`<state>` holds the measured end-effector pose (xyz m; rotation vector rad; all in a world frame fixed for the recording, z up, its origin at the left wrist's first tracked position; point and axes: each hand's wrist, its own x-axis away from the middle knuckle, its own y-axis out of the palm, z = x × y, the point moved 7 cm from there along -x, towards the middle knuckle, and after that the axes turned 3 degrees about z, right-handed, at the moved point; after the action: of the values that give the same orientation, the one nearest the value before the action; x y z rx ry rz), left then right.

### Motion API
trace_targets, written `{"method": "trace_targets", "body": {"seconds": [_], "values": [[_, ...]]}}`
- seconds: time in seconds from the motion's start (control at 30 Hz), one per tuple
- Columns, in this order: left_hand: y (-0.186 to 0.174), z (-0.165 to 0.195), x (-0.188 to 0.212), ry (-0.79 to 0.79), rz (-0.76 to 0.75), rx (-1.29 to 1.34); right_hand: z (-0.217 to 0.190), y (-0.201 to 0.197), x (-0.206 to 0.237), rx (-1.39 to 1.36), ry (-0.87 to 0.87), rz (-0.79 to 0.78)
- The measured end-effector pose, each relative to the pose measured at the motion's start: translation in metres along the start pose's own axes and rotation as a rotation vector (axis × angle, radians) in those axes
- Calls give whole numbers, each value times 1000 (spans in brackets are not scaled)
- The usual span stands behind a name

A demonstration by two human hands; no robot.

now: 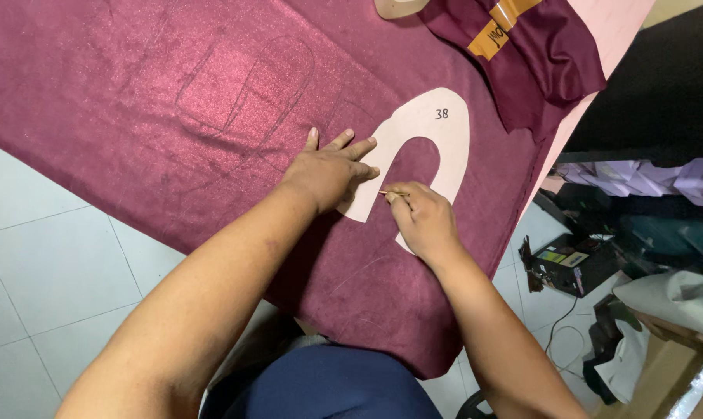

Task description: The person holds a U-shaped paper pattern marked 38 on maroon fabric and traces around its edge with a pen, briefly heating the pen tip with a lighter first. They reposition the pattern, continue tracing along its edges, then pull and smooth the fabric over the pattern at the end.

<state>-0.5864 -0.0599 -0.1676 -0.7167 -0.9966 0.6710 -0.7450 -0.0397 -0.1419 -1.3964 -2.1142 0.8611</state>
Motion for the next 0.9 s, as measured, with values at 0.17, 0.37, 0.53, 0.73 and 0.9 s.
{"method": "trace_targets", "body": {"seconds": [0.17,0.37,0.53,0.73,0.9], "values": [[-1,-2,1,17,27,24,-13,9,18,46,-82,-74],[1,-3,0,35,29,25,-10,8,22,-24,-3,-46],[4,-4,-1,29,49,21,-11,8,27,-67,-3,-39],[1,-2,0,26,68,-10,-9,11,32,-54,-9,-58],[0,-7,1,7,28,10,-10,14,31,-88,19,-86]]}}
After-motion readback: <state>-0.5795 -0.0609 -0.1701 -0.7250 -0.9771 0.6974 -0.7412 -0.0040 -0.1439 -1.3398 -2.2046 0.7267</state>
